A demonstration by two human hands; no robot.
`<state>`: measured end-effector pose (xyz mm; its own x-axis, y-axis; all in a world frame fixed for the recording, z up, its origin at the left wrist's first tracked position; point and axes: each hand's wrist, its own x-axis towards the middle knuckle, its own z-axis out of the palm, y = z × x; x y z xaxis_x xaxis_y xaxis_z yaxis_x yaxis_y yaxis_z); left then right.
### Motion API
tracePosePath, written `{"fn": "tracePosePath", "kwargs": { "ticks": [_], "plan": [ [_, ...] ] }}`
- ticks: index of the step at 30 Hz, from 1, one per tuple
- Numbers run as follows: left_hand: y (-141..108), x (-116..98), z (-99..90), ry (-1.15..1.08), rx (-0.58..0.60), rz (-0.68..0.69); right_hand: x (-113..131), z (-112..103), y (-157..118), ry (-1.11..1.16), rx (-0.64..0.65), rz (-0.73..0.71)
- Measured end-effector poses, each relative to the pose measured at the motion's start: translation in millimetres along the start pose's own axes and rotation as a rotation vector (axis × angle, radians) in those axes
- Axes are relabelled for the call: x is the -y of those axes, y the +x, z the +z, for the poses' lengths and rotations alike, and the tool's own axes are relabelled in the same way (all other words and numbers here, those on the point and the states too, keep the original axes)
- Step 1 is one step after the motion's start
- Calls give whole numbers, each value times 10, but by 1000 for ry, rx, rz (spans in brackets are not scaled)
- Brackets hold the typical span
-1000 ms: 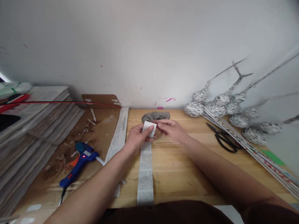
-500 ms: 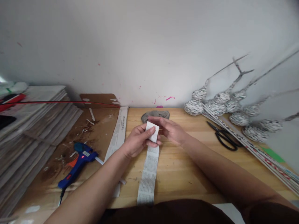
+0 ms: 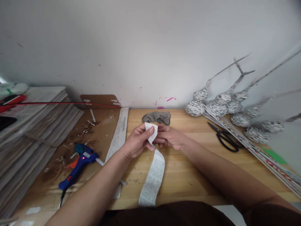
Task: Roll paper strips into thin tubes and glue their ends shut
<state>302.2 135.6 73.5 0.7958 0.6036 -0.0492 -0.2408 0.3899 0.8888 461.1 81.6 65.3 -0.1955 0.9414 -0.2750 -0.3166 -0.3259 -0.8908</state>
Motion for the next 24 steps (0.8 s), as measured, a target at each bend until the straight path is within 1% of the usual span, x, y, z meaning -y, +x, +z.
{"fn": "tracePosePath", "kwargs": {
  "ticks": [2,4,5,7,9,10,12,13,14,16,18,19,21,23,24],
  "plan": [
    [2,7,7,22,-6,-6,2,19,0,-87,-38,-70],
    [7,-4,10,14,2,-14,22,1,8,-201,-127,-145],
    [10,-15,8,-2,2,-11,42,-31,13,-281,-201,-191],
    [21,-39,-1,-39,-14,1,96,-146,26,-485,-399,-305],
    [34,-54,-12,-67,-57,7,149,-311,40,-702,-607,-422],
    [40,-57,-17,-75,-81,1,167,-400,48,-779,-699,-454],
    [52,-49,-21,-81,-124,-16,175,-558,69,-926,-811,-490],
    [56,-41,-21,-80,-140,-23,164,-617,82,-997,-840,-512],
    [60,-31,-18,-76,-151,-32,146,-660,95,-1081,-837,-523],
    [64,-8,-10,-58,-159,-57,102,-700,117,-1257,-767,-515],
    [65,13,-1,-33,-167,-86,72,-692,124,-1369,-678,-480],
    [66,21,2,-20,-174,-95,68,-674,118,-1380,-660,-472],
    [67,35,7,12,-190,-93,85,-616,84,-1333,-691,-498],
    [69,44,6,46,-198,-77,122,-527,31,-1232,-726,-531],
    [70,47,5,63,-199,-67,142,-471,3,-1158,-707,-531]
  ]
}}
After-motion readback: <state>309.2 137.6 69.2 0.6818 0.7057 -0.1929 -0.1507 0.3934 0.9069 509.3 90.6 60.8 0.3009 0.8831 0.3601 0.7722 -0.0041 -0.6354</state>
